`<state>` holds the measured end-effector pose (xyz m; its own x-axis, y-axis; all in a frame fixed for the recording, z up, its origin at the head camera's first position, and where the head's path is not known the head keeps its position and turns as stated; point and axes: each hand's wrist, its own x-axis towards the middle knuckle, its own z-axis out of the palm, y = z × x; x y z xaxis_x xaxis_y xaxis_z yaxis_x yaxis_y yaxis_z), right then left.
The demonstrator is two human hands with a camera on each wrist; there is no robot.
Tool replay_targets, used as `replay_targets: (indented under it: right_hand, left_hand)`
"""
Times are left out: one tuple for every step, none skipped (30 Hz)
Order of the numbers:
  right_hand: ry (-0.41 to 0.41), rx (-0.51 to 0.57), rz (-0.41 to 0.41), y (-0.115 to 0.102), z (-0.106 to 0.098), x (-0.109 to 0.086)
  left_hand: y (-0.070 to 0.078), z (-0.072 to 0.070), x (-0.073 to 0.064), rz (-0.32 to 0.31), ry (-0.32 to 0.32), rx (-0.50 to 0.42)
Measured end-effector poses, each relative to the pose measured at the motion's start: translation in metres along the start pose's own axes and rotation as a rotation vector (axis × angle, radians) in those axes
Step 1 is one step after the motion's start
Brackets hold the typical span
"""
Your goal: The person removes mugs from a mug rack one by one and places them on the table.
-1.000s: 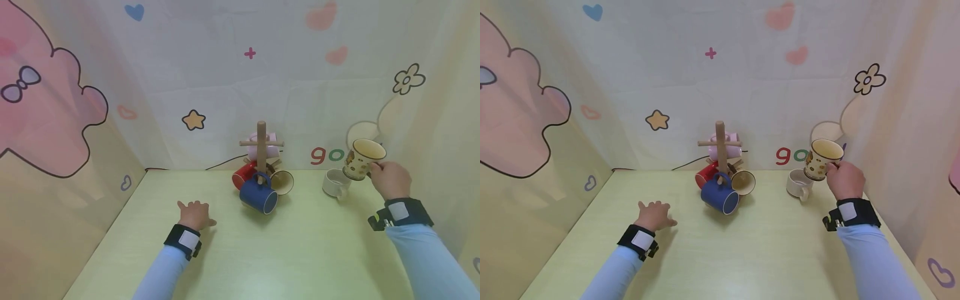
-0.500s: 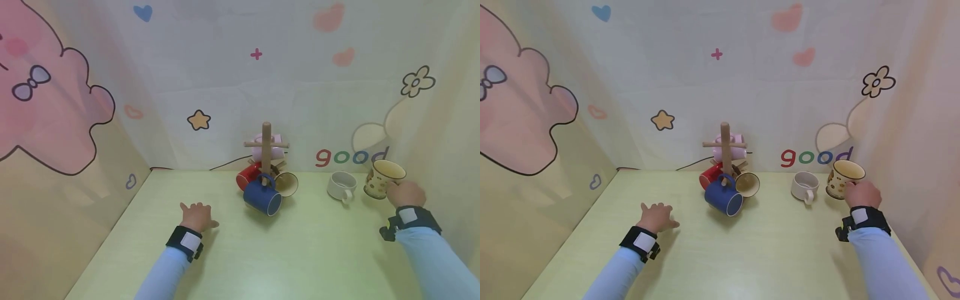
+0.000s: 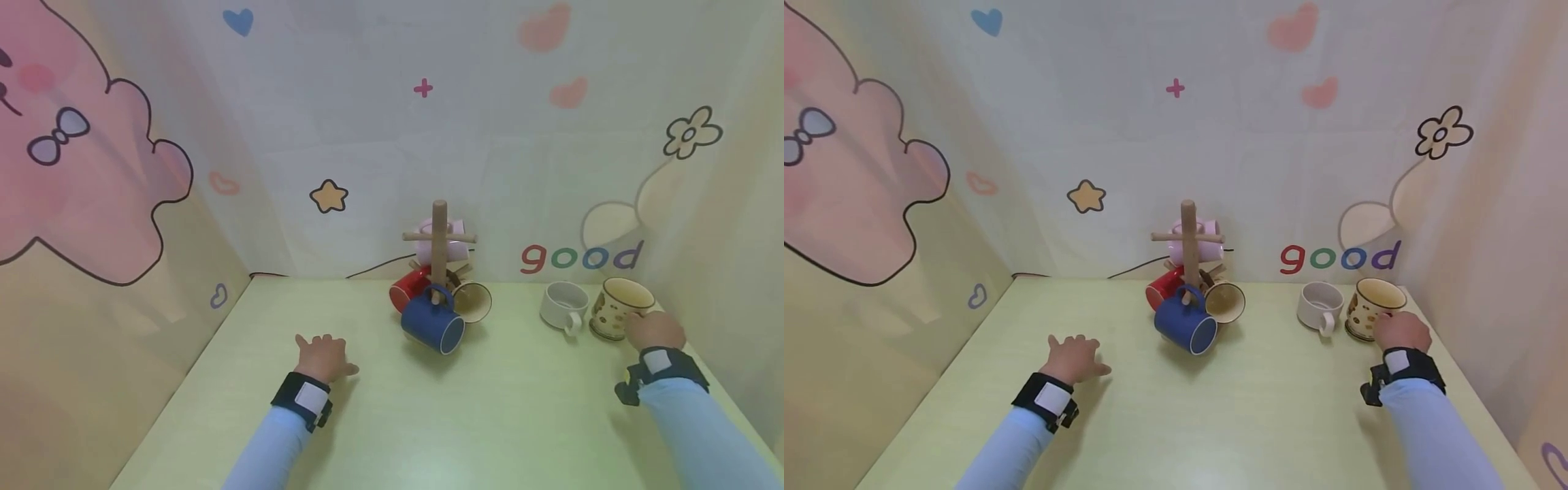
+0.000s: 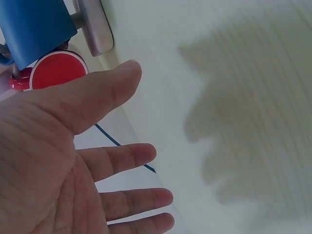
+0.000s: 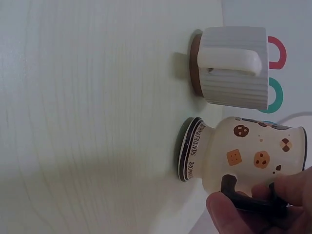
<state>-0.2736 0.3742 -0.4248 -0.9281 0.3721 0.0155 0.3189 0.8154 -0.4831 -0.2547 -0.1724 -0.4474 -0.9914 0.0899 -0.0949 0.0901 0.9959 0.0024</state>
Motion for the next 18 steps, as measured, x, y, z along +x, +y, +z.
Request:
replay_targets:
  right_hand:
    - [-0.001, -0.010, 0.001, 0.000, 0.001, 0.002]
    - [0.003, -0.014, 0.002, 0.001, 0.002, 0.003]
    - [0.006, -0.018, 0.003, 0.001, 0.003, 0.005]
    - [0.006, -0.017, 0.009, 0.001, 0.005, 0.006]
    - [0.006, -0.016, 0.012, 0.001, 0.006, 0.008]
    - [0.006, -0.019, 0.013, 0.002, 0.008, 0.009]
    - [0.006, -0.023, 0.009, 0.002, 0.009, 0.011]
    - [-0.001, -0.023, 0.007, 0.002, 0.011, 0.012]
    - [-0.010, -0.026, 0.005, 0.003, 0.012, 0.014]
    - [-0.017, -0.027, 0.001, 0.003, 0.013, 0.015]
    - [-0.020, -0.029, -0.010, 0.004, 0.013, 0.016]
    - [-0.025, -0.027, -0.016, 0.004, 0.014, 0.018]
    - [-0.027, -0.029, -0.024, 0.004, 0.014, 0.018]
    - [-0.029, -0.032, -0.032, 0.004, 0.014, 0.019]
    - [-0.029, -0.031, -0.036, 0.004, 0.015, 0.020]
    - [-0.029, -0.027, -0.039, 0.004, 0.015, 0.020]
    - [-0.029, -0.026, -0.040, 0.004, 0.015, 0.021]
    - [-0.030, -0.025, -0.039, 0.004, 0.016, 0.021]
  left_hand:
    - [0.000, 0.000, 0.000, 0.000, -0.001, -0.001]
    - [0.000, 0.000, -0.001, 0.001, -0.002, -0.003]
    - [0.000, 0.000, -0.001, 0.001, -0.003, -0.002]
    - [0.000, 0.000, -0.001, 0.001, -0.006, -0.001]
    - [0.001, 0.000, -0.001, 0.001, -0.009, 0.002]
    - [0.001, 0.001, -0.002, -0.001, -0.013, 0.002]
    - [0.001, 0.001, -0.002, 0.000, -0.014, 0.002]
    - [0.001, 0.001, -0.003, 0.004, -0.013, 0.003]
    - [0.001, 0.001, -0.003, 0.004, -0.015, 0.002]
    - [0.001, 0.001, -0.003, 0.005, -0.016, -0.001]
    - [0.002, 0.001, -0.003, 0.006, -0.017, -0.003]
    - [0.002, 0.000, -0.003, 0.007, -0.018, -0.005]
    - [0.002, 0.000, -0.003, 0.007, -0.018, -0.008]
    - [0.003, 0.000, -0.003, 0.006, -0.020, -0.009]
    - [0.003, 0.000, -0.003, 0.003, -0.025, -0.011]
    - [0.003, 0.000, -0.003, 0.003, -0.026, -0.011]
    - [0.004, 0.000, -0.003, 0.003, -0.028, -0.010]
    - [0.004, 0.000, -0.004, 0.004, -0.029, -0.010]
